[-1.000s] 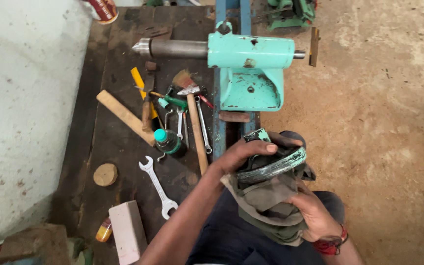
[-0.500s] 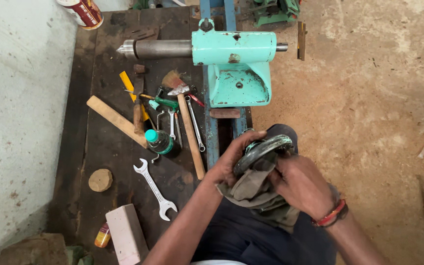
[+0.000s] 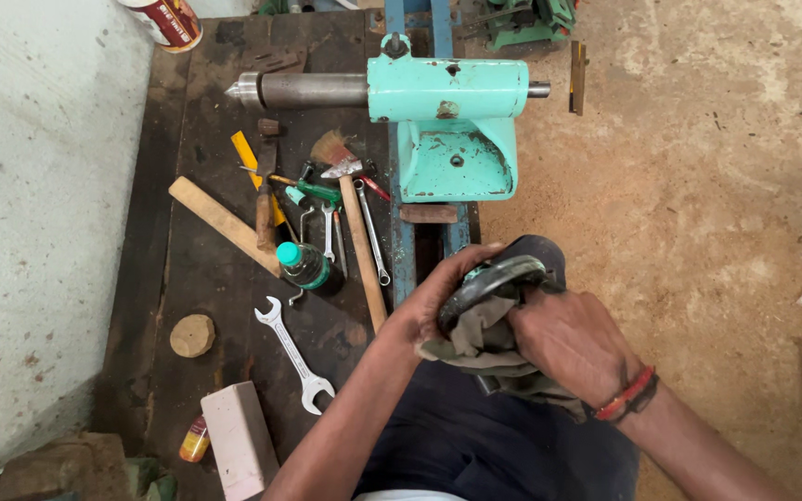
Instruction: The person wipes a circular machine part with a cloth and uses a screwdriver to clean the internal components of the part while it is held in their lap.
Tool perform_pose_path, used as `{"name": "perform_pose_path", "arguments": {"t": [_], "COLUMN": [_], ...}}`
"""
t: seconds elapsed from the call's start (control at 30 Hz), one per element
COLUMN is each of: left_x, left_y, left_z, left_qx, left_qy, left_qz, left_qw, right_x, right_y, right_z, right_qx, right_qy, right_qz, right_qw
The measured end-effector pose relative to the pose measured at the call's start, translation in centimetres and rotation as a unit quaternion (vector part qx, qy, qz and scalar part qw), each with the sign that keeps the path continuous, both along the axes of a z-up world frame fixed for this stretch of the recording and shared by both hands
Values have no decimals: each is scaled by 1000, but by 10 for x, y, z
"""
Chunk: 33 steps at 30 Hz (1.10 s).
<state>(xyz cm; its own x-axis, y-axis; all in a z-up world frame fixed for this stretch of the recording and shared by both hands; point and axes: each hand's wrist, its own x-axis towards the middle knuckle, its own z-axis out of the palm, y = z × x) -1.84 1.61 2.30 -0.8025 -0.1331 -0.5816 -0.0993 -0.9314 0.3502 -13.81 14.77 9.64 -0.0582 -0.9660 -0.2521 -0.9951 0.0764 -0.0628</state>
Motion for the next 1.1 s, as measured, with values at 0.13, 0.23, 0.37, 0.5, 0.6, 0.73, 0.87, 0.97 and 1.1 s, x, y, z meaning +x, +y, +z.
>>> {"name": "perform_pose_path", "arguments": {"t": [0.13, 0.23, 0.37, 0.5, 0.6, 0.73, 0.87, 0.97, 1.1], "left_x": [-3, -6, 1, 15, 16, 27, 25, 25, 22], "left_y": [3, 6, -13, -28, -23, -30, -29, -25, -22], "left_z": [-10, -19, -35, -48, -57, -56, -49, -47, -46], "left_qx": [-15, -45, 0, 214, 177, 158, 134, 144, 162], "left_qy": [12, 25, 2, 262, 283, 385, 444, 481, 481], "left_qz": [-10, -2, 8, 91, 124, 121, 98, 90, 81], "left_qw": [1000, 999, 1000, 937, 934, 901, 881, 860, 858], "right_x": [1, -2, -30, -92, -112, -95, -77, -66, -60], "right_y": [2, 9, 47, 91, 106, 112, 105, 93, 76], "right_z": [6, 0, -27, -46, -68, -99, -109, -98, -80], "right_qx": [-13, 33, 100, -8, -177, -362, -397, -439, -467], "right_qy": [68, 112, 69, -191, -492, -715, -726, -741, -718], "right_qz": [45, 83, 94, -117, -356, -395, -392, -374, -406], "right_qw": [997, 990, 988, 975, 775, 450, 401, 343, 318]}}
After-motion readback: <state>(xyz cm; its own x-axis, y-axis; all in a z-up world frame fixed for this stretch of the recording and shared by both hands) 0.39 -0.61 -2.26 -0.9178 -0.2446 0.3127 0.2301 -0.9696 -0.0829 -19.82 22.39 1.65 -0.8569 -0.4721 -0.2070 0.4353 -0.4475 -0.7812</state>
